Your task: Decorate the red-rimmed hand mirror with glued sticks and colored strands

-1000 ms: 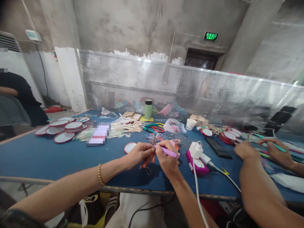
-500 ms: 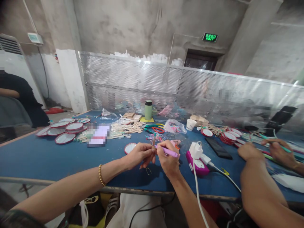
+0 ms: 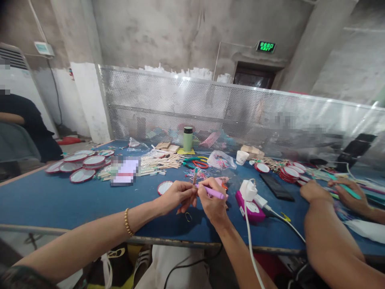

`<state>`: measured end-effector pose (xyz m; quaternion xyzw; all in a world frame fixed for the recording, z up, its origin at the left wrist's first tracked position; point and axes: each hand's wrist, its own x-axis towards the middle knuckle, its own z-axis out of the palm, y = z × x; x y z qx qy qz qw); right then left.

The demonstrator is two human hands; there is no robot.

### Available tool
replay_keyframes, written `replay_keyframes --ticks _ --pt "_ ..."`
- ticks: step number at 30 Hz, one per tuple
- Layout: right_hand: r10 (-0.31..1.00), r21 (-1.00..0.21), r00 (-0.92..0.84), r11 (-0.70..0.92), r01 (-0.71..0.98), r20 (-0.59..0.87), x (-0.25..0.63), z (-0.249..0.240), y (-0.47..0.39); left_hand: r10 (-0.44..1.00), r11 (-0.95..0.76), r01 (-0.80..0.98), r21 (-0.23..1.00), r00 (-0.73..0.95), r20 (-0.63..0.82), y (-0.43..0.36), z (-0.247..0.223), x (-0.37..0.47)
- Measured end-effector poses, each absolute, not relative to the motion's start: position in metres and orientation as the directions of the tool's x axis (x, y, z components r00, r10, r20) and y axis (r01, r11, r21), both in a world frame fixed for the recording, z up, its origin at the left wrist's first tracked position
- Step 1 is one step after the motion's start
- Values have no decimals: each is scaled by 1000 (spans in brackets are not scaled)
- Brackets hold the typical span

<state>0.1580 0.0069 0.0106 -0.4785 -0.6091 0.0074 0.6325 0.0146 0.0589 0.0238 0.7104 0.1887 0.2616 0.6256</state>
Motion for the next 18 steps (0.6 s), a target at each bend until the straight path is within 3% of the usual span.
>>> replay_keyframes --ticks 18 --pt "567 -573 234 547 610 790 157 13 5 592 -154 -59 986 794 140 60 23 14"
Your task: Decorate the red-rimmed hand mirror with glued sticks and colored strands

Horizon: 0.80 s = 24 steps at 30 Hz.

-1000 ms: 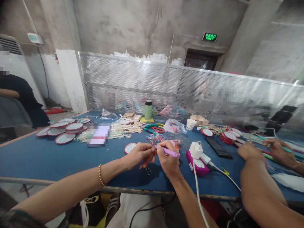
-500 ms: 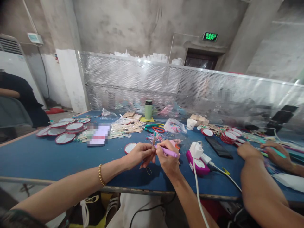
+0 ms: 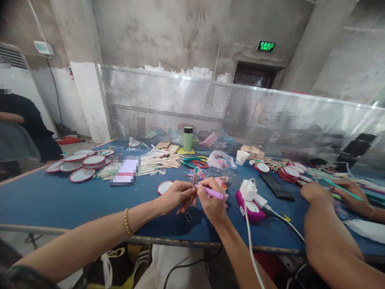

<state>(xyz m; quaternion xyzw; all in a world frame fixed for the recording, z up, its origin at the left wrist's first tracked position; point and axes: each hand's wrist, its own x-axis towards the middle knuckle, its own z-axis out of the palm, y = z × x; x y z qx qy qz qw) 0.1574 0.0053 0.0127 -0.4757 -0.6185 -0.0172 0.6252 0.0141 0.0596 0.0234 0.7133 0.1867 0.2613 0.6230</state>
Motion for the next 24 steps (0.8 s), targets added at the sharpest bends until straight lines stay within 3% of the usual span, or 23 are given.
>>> replay_keyframes --ticks 24 --pt "585 -615 273 530 584 764 159 11 6 594 -157 -49 986 793 134 58 26 14"
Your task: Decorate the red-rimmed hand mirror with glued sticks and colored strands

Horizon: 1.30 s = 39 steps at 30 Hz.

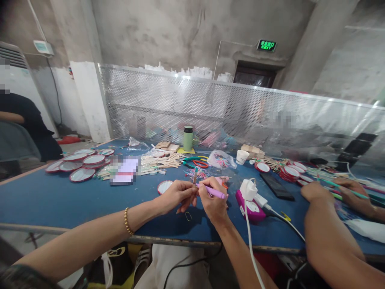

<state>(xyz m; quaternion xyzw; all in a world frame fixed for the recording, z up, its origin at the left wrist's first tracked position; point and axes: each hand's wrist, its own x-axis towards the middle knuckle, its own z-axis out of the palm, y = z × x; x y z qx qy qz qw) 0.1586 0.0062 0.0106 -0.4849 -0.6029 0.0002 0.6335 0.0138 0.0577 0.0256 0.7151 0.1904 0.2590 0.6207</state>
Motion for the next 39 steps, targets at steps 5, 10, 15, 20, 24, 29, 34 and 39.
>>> replay_keyframes --ticks 5,10,15,20,24,29,34,39 --pt "592 -614 259 537 579 763 158 11 6 594 -166 -43 985 793 135 59 25 14" --pt "591 -618 268 535 576 761 158 11 6 592 -165 -50 985 793 140 58 25 14" --pt "597 -616 258 534 579 760 157 13 5 599 -153 -44 987 791 128 58 24 14" --pt "577 -593 249 543 595 778 157 14 4 599 -152 -47 987 790 130 59 24 14" --pt "583 -591 240 537 602 776 158 14 5 602 -156 -34 987 789 122 59 24 14" --pt "582 -606 263 535 589 769 158 13 6 606 -154 -39 987 786 126 59 25 14" --pt "598 -636 282 535 556 750 158 11 6 608 -144 -57 988 782 134 59 25 14" --pt "598 -625 265 540 564 756 158 12 6 598 -141 -56 988 791 130 59 25 14"
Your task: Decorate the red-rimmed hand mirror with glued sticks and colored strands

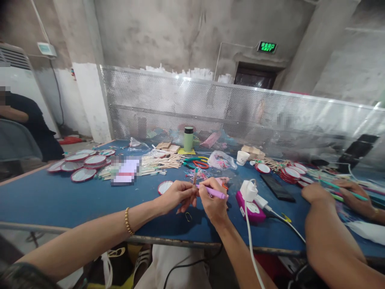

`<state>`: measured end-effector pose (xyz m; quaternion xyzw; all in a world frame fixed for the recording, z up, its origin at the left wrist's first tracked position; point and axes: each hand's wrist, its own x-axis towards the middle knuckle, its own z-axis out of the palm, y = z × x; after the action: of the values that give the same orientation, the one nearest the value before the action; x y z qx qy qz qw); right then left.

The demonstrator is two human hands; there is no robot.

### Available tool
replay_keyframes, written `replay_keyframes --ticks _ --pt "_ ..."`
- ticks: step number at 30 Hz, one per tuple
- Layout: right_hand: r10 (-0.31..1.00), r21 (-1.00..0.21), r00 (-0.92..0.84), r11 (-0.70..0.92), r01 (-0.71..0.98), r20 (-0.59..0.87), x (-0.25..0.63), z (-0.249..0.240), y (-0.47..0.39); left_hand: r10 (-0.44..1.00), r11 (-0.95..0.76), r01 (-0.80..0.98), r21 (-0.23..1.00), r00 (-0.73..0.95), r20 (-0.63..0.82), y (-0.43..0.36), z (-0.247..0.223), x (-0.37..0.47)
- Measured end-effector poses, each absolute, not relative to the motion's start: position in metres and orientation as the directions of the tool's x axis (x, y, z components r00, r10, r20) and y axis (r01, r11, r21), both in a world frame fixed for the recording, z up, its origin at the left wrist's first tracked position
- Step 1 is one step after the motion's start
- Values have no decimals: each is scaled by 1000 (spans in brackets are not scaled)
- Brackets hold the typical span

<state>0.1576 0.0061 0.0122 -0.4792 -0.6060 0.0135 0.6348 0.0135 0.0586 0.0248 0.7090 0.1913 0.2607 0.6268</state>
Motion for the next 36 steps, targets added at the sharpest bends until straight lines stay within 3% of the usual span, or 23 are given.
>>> replay_keyframes --ticks 25,36 --pt "577 -601 260 540 590 774 157 13 6 613 -137 -36 990 782 113 59 25 14" --pt "569 -648 323 583 489 756 160 8 8 621 -72 -92 993 775 116 64 20 15"
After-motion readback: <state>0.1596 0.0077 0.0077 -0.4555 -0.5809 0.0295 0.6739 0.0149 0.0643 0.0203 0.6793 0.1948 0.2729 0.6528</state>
